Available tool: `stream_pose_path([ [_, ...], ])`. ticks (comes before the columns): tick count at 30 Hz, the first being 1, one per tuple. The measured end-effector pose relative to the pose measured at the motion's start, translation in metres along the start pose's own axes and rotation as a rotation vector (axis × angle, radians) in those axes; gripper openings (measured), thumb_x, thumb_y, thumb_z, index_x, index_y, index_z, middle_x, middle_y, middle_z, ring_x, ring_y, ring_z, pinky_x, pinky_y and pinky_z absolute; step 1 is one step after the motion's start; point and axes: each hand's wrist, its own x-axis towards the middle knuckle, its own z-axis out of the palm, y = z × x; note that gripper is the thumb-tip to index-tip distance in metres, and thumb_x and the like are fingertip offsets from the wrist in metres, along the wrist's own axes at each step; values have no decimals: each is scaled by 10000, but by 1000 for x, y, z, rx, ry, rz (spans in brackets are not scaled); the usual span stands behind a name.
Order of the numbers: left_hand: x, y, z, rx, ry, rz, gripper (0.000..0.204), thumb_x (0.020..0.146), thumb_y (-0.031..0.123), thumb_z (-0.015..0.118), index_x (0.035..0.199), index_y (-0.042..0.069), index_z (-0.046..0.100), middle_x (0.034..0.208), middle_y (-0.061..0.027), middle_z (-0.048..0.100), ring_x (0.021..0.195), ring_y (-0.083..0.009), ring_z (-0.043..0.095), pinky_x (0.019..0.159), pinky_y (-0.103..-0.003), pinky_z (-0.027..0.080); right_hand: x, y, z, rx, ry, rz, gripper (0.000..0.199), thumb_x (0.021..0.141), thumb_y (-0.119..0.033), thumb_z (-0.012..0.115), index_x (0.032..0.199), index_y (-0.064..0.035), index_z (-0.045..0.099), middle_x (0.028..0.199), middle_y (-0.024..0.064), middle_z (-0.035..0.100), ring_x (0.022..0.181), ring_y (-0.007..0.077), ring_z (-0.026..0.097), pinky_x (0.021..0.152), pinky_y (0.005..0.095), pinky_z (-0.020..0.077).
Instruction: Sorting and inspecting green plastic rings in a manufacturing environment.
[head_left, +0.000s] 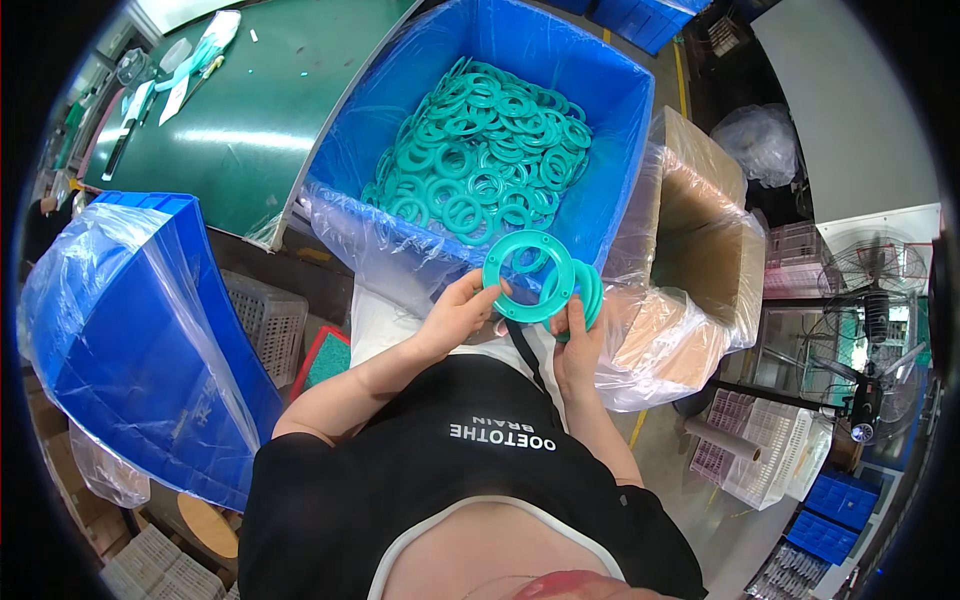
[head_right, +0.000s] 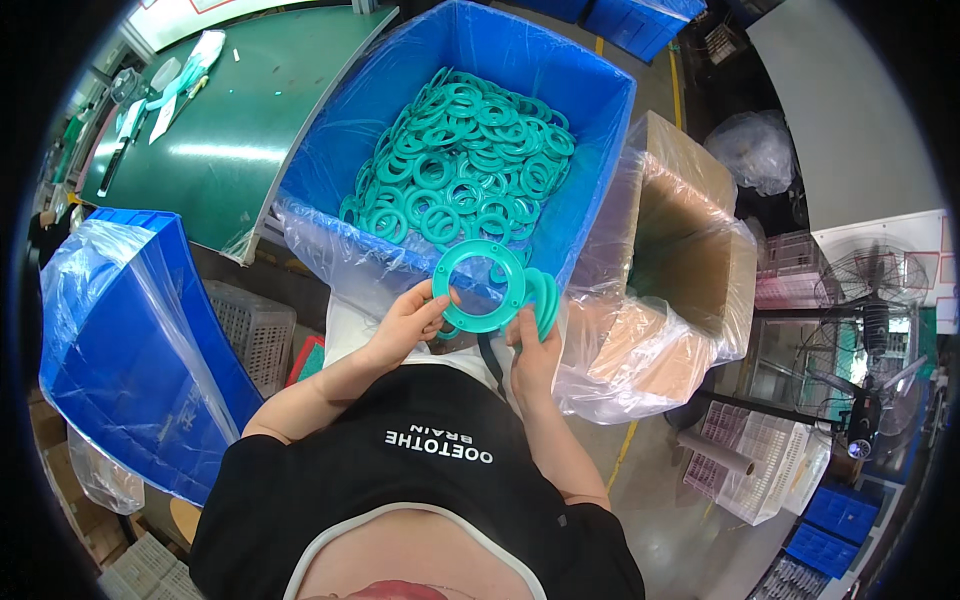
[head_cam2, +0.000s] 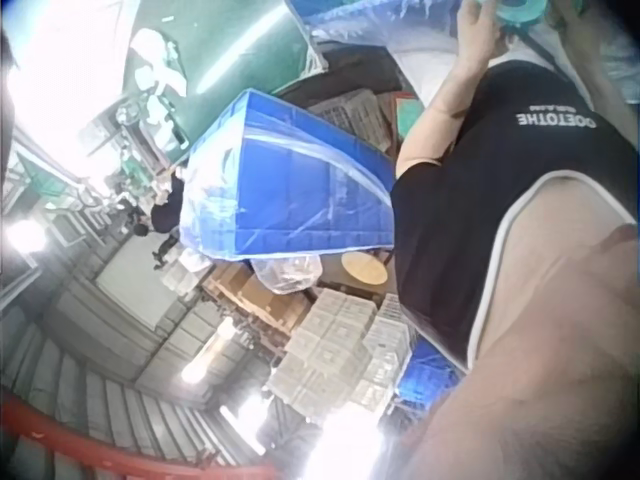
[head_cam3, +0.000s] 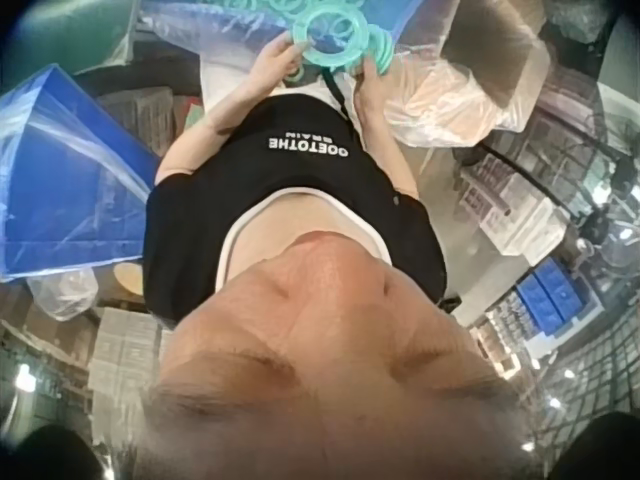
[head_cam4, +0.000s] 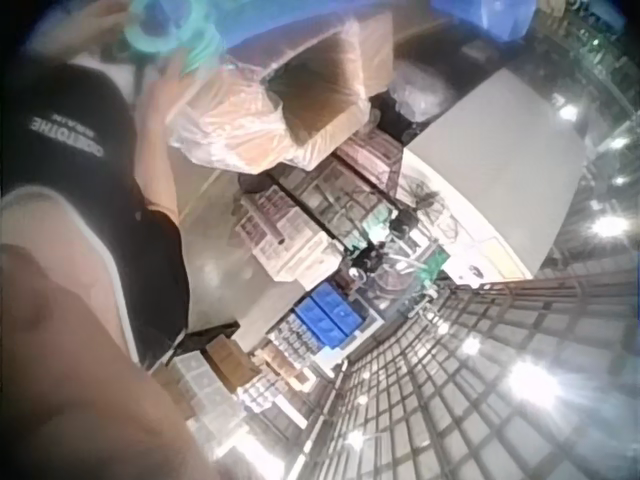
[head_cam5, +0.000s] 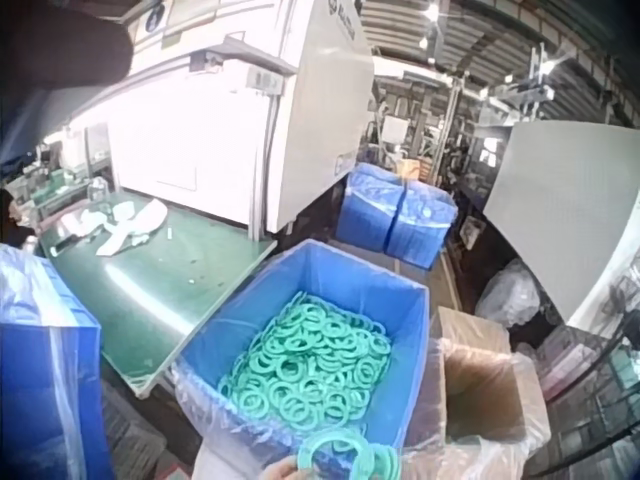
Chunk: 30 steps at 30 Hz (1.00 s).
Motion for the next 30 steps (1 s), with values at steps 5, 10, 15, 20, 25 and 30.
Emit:
stream_pose_path([
  [5, 0, 14, -2, 196, -52, -12, 197, 995, 231, 451, 1049, 87, 573, 640, 85, 455, 509, -4, 365, 455, -182, 281, 10, -16, 0, -19, -15, 168, 159, 930, -170, 598, 971, -20, 563, 697, -5, 516, 553, 70, 430, 499, 229, 342],
  [10, -3, 23, 8, -117, -56, 22, 200, 992, 221, 467, 1093, 83, 570, 752, 38, 530, 568, -20, 412, 496, -178, 321, 18, -32, 3, -245, -140, 337, 146, 866, -129, 663, 896, -12, 581, 640, -4, 531, 498, 68, 459, 447, 208, 342],
  [15, -8, 4, 15, -112, -156, 62, 169, 990, 209, 491, 1075, 82, 565, 768, 41, 508, 563, -21, 385, 532, -177, 320, 6, -18, 21, -125, 8, 152, 154, 859, -111, 680, 949, -31, 583, 684, 1, 563, 546, 71, 499, 478, 222, 372],
  [20, -8, -11, 13, -240, -120, 57, 165, 992, 207, 488, 1068, 77, 555, 677, 71, 394, 540, -20, 317, 515, -189, 264, -9, -9, 29, -144, 56, -6, 173, 873, -104, 668, 981, -25, 559, 759, 11, 581, 560, 67, 510, 493, 214, 403],
  [25, -9, -11, 17, -218, -159, 96, 172, 995, 220, 483, 1061, 73, 544, 636, 77, 366, 520, -20, 300, 505, -198, 262, -9, -5, 28, -85, 58, 21, 149, 882, -99, 655, 972, -30, 558, 774, 16, 583, 560, 65, 514, 488, 213, 400],
  [30, -5, -13, 10, -178, -111, -39, 189, 1005, 246, 462, 1053, 69, 510, 619, 64, 325, 508, -31, 276, 461, -195, 219, -23, 6, 21, -436, -27, -287, 186, 845, -71, 683, 981, -10, 572, 807, 20, 591, 650, 84, 554, 592, 222, 444],
])
